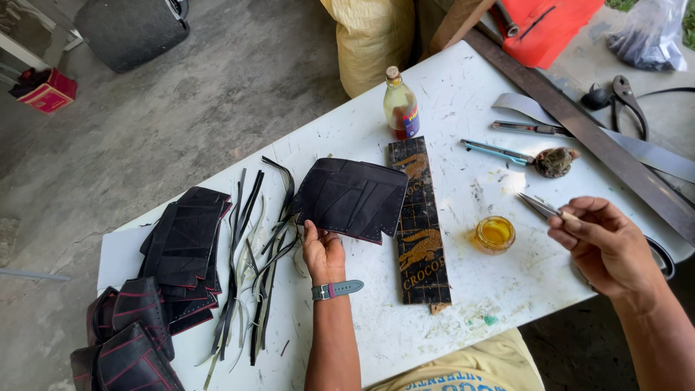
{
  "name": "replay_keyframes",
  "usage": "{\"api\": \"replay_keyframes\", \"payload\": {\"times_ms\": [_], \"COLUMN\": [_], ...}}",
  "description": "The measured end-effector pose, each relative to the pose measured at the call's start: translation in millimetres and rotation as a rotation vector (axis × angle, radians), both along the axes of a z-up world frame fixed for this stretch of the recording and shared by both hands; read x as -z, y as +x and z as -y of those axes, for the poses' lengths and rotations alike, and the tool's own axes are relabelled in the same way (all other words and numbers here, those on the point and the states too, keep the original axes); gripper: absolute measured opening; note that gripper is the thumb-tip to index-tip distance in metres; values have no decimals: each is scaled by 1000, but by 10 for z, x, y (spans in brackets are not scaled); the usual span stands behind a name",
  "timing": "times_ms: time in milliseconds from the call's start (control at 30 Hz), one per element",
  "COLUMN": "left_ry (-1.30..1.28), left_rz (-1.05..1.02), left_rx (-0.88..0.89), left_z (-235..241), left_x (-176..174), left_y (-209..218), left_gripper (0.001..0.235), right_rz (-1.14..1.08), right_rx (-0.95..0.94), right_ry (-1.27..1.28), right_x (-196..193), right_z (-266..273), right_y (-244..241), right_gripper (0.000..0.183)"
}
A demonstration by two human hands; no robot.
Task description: The person assembles small black leather wallets with red stitching. They handle finished wallets, open and close zippers, and apply a yellow substance to the edges of wallet pieces using a small brush. The person also pours liquid from a bottle into a small container.
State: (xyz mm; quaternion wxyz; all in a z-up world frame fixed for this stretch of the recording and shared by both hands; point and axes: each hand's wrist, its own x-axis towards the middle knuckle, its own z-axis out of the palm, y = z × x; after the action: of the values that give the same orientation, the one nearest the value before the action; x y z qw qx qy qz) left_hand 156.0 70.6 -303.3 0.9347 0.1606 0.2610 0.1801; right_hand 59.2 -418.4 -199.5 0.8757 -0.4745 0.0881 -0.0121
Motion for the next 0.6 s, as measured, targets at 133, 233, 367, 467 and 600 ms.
{"api": "replay_keyframes", "payload": {"times_ms": [133, 233, 367, 467, 600], "left_ry": [-79, -25, -10, 35, 255], "left_rz": [-9, 103, 73, 72, 15], "left_rx": [2, 62, 112, 151, 274], "left_z": [47, 62, 302, 615, 726], "left_x": [-39, 184, 258, 145, -82], "left_y": [-70, 57, 128, 74, -237], "left_gripper": [28, 28, 27, 26, 30], "right_rz": [-65, -122, -106, -123, -160], "right_rx": [139, 241, 328, 244, 111], "right_ry": [-380, -865, -1139, -1285, -1498], "right_x": [-161, -199, -217, -282, -287], "right_z": [-8, 42, 15, 119, 175], "right_y": [103, 198, 246, 257, 323], "right_gripper": [14, 15, 17, 17, 17]}}
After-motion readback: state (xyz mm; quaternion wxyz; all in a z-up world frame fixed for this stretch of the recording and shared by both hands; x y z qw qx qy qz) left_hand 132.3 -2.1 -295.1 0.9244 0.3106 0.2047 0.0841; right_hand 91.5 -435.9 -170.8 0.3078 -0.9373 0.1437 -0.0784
